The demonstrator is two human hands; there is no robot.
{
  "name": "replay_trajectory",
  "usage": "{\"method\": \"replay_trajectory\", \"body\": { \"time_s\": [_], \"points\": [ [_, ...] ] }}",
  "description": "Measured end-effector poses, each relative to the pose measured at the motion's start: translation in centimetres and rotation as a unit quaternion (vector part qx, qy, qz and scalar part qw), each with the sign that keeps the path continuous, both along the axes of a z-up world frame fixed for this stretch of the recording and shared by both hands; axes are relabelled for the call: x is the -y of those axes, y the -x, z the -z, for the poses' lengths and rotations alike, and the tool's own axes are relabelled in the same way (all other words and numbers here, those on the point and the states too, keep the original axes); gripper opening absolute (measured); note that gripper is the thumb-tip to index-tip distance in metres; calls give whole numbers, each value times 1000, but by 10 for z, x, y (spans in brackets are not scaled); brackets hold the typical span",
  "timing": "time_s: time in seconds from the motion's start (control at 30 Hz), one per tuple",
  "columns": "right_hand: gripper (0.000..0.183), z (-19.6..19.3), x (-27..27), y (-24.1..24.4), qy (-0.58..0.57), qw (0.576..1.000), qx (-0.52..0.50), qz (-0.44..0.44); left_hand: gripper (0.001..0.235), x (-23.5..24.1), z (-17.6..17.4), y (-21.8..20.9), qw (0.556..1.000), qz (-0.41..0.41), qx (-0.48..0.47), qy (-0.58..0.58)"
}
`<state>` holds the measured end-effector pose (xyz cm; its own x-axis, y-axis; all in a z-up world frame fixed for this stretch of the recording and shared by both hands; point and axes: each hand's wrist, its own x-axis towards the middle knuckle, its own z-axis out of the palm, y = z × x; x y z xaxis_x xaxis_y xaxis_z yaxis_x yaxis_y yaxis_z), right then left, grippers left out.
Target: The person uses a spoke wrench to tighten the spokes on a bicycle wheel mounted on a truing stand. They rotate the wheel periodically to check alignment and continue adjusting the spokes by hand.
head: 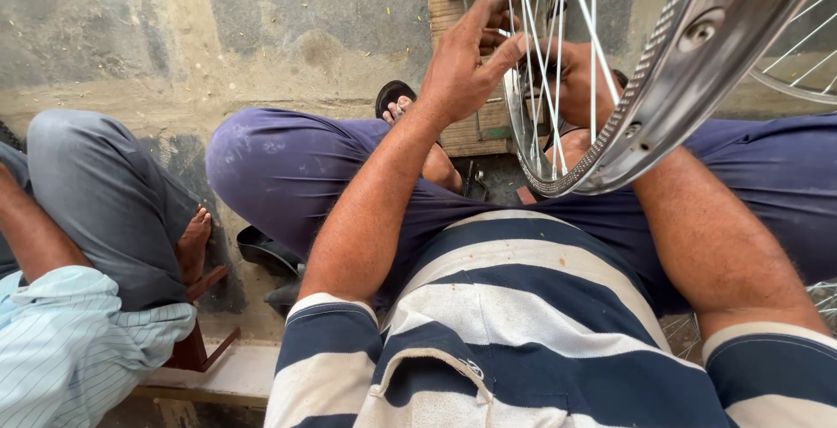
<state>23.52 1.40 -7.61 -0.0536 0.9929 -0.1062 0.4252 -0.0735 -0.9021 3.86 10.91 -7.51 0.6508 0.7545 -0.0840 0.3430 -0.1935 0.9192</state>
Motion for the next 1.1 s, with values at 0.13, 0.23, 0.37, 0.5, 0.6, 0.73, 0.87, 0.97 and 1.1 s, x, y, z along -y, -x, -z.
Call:
{"method": "replay_trajectory", "body": {
  "time_s": [0.13, 0.23, 0.37, 0.5, 0.6, 0.73, 0.87, 0.97, 1.1],
  "points": [
    [33, 13, -3, -3, -34, 999, 27, -13, 65, -2, -7, -1, 999, -14, 5, 49],
    [40, 10, 6, 0, -74, 996, 38, -24, 70, 0, -16, -1, 996, -36, -2, 84],
    [45, -6, 4, 2, -102, 993, 41, -31, 69, 0, -28, -4, 998, -49, -23, 13],
    [30, -14, -5, -1, 225, 974, -20, 26, 67, -1, -36, -4, 997, -50, -11, 57],
    [32, -8, -9, 2, 346, 889, -263, 145, 68, 0, -38, -3, 997, -46, -8, 65],
    [35, 1, -2, 8, 251, 865, -421, 104, 70, 3, -38, -3, 997, -44, -2, 60],
    [36, -1, -3, 5, 176, 941, -289, 16, 73, 1, -37, -3, 998, -38, -11, 58],
    [42, -8, -6, 3, 166, 985, -16, -47, 75, 3, -37, -2, 997, -34, -32, 55],
    [47, -16, -9, 8, 297, 834, -436, 160, 77, 1, -36, -1, 999, -31, -33, 28]
  ]
}}
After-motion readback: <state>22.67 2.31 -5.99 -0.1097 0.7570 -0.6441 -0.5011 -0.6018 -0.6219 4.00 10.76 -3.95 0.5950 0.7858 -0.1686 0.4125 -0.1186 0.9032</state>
